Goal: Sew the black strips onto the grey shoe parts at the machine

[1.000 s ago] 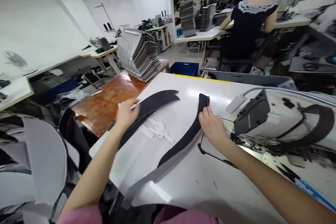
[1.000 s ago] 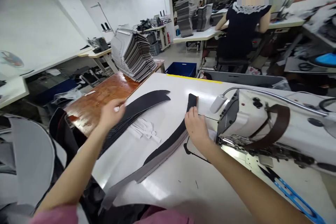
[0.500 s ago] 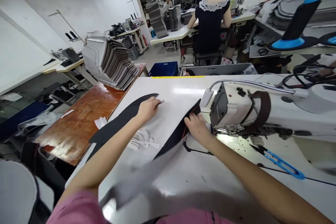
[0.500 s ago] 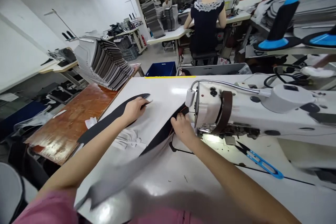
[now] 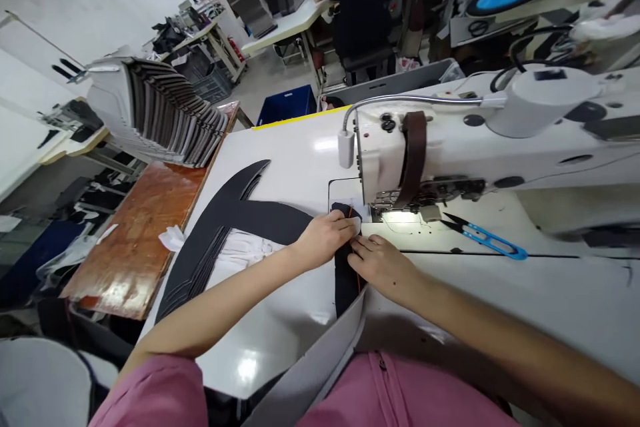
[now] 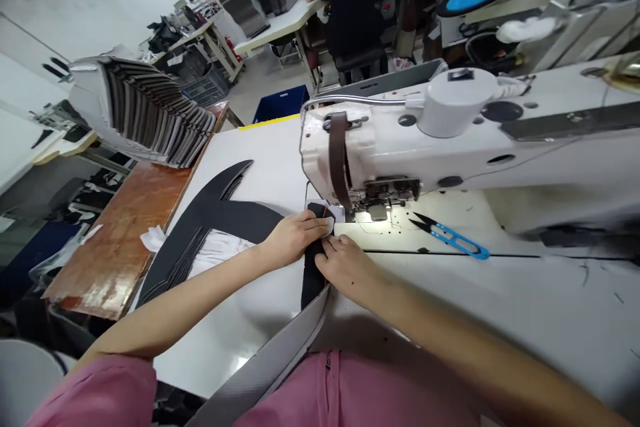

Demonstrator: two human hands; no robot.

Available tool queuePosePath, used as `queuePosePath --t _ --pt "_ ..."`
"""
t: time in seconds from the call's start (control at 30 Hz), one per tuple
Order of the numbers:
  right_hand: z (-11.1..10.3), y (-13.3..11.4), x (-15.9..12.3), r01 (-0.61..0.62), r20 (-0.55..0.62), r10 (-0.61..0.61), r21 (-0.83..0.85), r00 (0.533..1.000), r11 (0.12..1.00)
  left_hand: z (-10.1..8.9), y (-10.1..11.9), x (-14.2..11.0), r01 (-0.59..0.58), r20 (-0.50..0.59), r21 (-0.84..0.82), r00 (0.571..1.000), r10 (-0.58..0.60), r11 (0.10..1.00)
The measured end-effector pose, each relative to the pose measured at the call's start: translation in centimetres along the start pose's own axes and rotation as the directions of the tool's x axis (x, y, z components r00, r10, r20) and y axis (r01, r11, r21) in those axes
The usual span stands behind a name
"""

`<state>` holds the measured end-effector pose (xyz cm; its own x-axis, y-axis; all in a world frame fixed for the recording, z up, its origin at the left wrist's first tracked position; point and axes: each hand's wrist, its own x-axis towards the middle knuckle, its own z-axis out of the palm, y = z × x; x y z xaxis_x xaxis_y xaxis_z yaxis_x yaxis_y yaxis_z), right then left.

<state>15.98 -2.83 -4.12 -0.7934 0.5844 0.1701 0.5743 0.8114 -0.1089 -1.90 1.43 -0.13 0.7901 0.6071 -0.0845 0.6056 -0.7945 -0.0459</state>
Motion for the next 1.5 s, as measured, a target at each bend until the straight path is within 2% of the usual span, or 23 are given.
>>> queuePosePath --t 0.2,0.33,0.63,0.97,1.13,1.33,1.5 --pt "0.3 -0.2 -1.2 -0.08 -0.029 0.081 0.039 0.996 0.996 0.8 1.3 0.9 0.075 -0.013 0.083 0.997 -0.074 0.994" --pt "0.2 -0.4 -1.3 -0.121 -0.013 0.121 0.045 0.993 0.992 0.9 1.4 1.0 0.113 -0.02 0.092 0.994 -0.111 0.989" --pt "-0.3 0.0 -1.9 -0.193 0.043 0.191 0.072 0.981 0.978 0.5 1.0 2.0 0.044 0.01 -0.024 0.999 -0.044 0.999" --pt "-1.6 1.3 -2.5 -0.272 0.105 0.263 0.077 0.959 0.959 0.3 1.3 4.5 0.047 0.049 -0.026 0.998 -0.046 0.999" --pt "-1.5 1.5 -2.4 -0.297 0.107 0.289 0.066 0.951 0.953 -0.4 1.6 5.4 0.08 0.136 -0.036 0.988 -0.075 0.996" --pt "-1.3 1.4 -2.6 -0.287 0.084 0.284 0.029 0.955 0.958 -1.2 1.7 5.5 0.07 0.153 0.036 0.985 -0.075 0.997" --pt "-1.0 1.3 -2.8 -0.258 0.037 0.258 -0.014 0.965 0.966 -2.7 0.7 5.6 -0.034 0.225 0.098 0.974 0.011 0.995"
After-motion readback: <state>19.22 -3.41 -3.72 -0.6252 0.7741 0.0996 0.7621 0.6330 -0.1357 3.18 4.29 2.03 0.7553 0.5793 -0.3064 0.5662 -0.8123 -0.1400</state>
